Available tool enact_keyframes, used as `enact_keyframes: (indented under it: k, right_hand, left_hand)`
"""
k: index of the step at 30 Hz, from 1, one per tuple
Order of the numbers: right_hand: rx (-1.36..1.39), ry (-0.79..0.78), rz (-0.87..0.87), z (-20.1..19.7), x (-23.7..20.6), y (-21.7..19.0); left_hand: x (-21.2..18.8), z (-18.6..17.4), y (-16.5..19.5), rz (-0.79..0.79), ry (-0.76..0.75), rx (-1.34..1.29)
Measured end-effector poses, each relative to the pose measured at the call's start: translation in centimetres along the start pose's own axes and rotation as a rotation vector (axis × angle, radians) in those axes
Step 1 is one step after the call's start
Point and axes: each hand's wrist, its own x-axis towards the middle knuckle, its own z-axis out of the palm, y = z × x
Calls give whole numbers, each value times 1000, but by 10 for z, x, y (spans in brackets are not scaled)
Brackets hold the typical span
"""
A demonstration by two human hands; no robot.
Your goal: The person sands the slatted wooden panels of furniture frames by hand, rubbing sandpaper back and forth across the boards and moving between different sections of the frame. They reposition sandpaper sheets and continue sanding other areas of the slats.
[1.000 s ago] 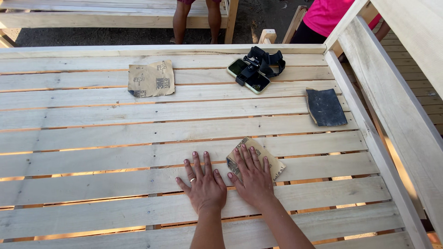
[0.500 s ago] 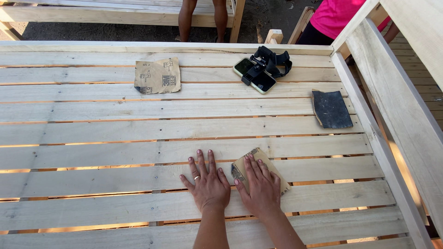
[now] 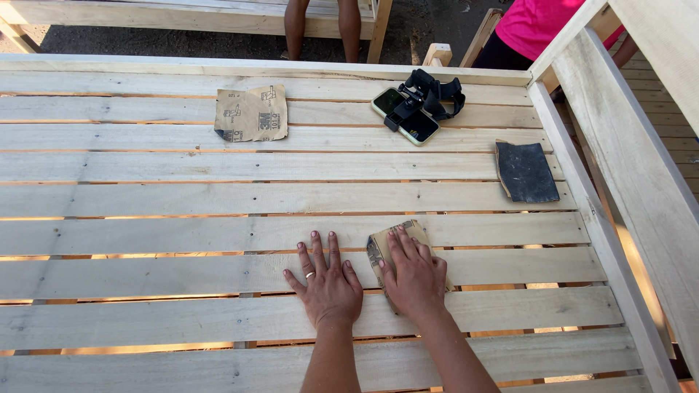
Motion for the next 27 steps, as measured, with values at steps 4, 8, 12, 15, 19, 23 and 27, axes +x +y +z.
enact_keyframes:
  k: [4,8,12,15,19,23,27]
  right_hand:
    - [-16,-62,-1,1,-12,0]
    - [-48,-130,39,0,-24,-3]
    - [-40,-160,70,6,-9,-4]
    - [-50,22,-18,13,-8,-2]
    - [-58,-62,28,15,-30,-2]
    - [-6,-139,100,9,-18,-9]
    - [-4,-114,118,4,17,-10]
  left_hand:
    - [0,-4,0,-13,-56,22]
    - [2,-5,1,-20,-68,32]
    - [3,-1,-1,-11,-35,26]
    - [4,1,-2,-11,-25,19]
    - [4,-1,-1,-11,-10,14]
    - [3,-3,-2,-8,-31,10]
    - [4,-2,-2,-4,9,6]
